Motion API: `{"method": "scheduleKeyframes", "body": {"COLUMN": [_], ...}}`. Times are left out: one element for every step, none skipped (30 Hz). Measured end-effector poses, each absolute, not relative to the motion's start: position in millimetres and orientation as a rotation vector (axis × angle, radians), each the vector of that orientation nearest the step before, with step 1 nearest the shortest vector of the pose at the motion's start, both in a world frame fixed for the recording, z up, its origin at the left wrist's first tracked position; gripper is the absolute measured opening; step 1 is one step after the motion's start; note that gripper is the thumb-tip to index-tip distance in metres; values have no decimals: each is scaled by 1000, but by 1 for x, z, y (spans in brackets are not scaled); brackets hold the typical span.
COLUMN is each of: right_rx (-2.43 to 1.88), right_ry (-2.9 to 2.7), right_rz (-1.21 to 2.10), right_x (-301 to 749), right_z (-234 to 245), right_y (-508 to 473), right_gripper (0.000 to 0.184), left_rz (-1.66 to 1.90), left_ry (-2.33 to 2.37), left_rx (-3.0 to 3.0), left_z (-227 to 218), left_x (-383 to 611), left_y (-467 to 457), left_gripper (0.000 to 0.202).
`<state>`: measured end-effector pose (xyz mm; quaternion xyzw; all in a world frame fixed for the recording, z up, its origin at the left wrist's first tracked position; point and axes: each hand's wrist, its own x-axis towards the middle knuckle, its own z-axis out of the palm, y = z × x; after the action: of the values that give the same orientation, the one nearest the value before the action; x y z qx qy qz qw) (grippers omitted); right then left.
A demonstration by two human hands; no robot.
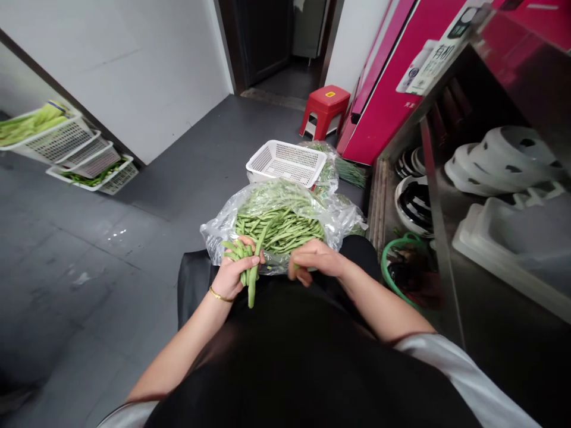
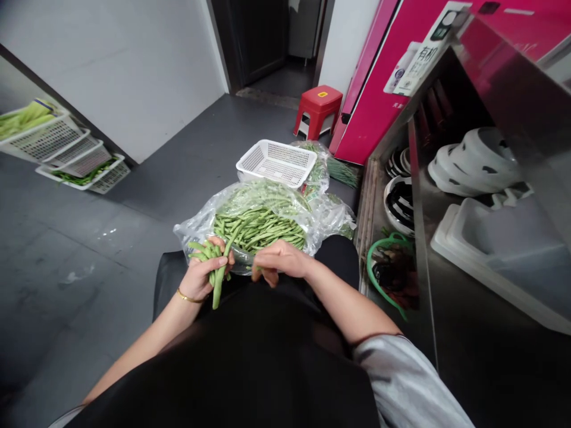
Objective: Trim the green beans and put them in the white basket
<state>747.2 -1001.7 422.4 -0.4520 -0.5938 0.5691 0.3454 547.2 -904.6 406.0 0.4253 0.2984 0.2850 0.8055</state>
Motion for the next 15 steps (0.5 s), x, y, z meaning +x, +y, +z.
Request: {"method": "scheduleKeyframes", "body": {"right_rx": [-1281, -1360, -1395, -1385, -1341, -1288, -1247, -1227, -1228, -1246, -1270, -1292, -1304, -1303, -1287], "right_ry": [-1519, -1479, -1403, -1284, -1145, -1014, -918, -862, -843, -860, -917, -1014, -1138, -1266, -1368], "right_rz": [1400, 1358, 1351, 1358, 1367, 1358, 1329, 1281, 1221, 1154, 1070, 967, 861, 776, 752], "right_x": [746, 744, 742, 740, 738, 736, 735, 734, 733, 731, 728, 725, 721, 716, 711], "right_z": [418, 413, 407, 402, 397, 394, 393, 393, 395, 398, 403, 408, 413, 417, 419], "right_y": [-996, -990, -982, -974, -967, -961, -956, -954, -954, -958, -963, -970, -977, -985, -990], "right_gripper": [40, 39, 40, 42, 44, 45, 44, 42, 40, 38, 36, 34, 32, 30, 29], "left_rz": [578, 543, 507, 472, 435, 398, 368, 351, 350, 370, 415, 483, 545, 575, 578], "left_ry": [611, 587, 572, 563, 557, 555, 557, 563, 575, 597, 630, 671, 718, 772, 824], "left_rx": [906, 909, 918, 927, 934, 934, 927, 913, 894, 871, 843, 803, 750, 683, 613], "left_z": [406, 405, 405, 404, 403, 402, 400, 399, 397, 396, 394, 391, 389, 387, 385], "left_x": [547, 547, 547, 548, 548, 548, 548, 548, 548, 549, 549, 550, 551, 552, 553], "left_y": [-905, -906, -907, -908, -910, -911, -913, -913, -914, -913, -912, -909, -905, -900, -896], "left_gripper": [32, 30, 29, 28, 28, 28, 28, 29, 29, 29, 29, 28, 27, 25, 24]}}
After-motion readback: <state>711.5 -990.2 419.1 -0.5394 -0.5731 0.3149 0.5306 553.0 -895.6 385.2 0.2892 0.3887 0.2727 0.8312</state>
